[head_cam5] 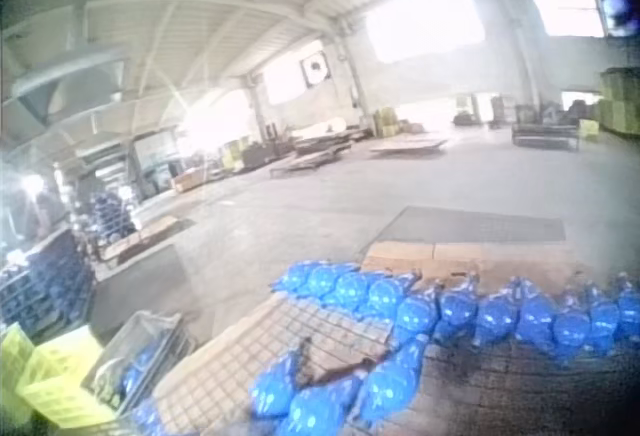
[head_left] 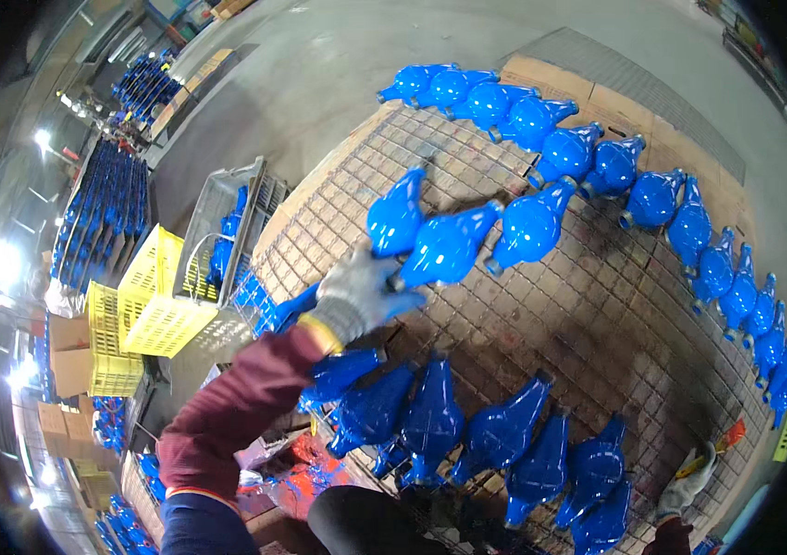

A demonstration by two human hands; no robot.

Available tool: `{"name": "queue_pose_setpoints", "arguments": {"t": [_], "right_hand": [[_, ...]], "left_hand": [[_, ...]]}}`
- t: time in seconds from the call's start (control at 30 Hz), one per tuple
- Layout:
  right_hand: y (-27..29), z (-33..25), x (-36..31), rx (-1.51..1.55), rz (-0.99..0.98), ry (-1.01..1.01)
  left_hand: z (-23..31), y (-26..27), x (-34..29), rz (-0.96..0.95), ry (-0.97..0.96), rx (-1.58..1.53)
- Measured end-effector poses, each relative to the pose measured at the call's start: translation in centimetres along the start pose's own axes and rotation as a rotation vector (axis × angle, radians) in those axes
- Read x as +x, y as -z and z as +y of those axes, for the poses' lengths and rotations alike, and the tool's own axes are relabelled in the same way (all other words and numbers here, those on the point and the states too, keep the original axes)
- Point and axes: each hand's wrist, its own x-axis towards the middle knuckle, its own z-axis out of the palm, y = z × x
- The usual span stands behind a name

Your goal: Painting small blue metal or plastic parts with orange paint using a brush.

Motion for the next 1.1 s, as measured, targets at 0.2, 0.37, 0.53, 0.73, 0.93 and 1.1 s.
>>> {"name": "queue_pose_setpoints", "arguments": {"t": [0.2, 0.37, 0.53, 0.73, 0.93, 1.1], "right_hand": [[-0.6, -2.1, -2.8, -0.305, -0.129, 0.289], [-2.3, -1.6, -2.6, -0.297, -0.147, 0.35], [0.2, -0.4, -2.4, -0.2, 0.054, 0.124], [1.0, -1.1, -2.7, -0.229, 0.115, 0.027], [-1.8, -2.4, -4.0, -0.609, 0.093, 0.212], [-0.3, -0.9, -3.3, -0.548, 0.017, 0.156]], "left_hand": [[-1.4, 8.0, 4.9, -0.61, -0.074, -0.165], [-7.7, 9.2, 23.5, 0.112, -0.089, -0.19], [-7.2, 6.3, 33.3, 0.153, 0.088, -0.176], [-9.9, 2.7, 38.0, 0.13, 0.066, -0.03], [-8.6, 1.5, 38.6, 0.009, -0.038, -0.301], [-5.4, 1.5, 35.2, 0.172, 0.06, 0.13]]}}
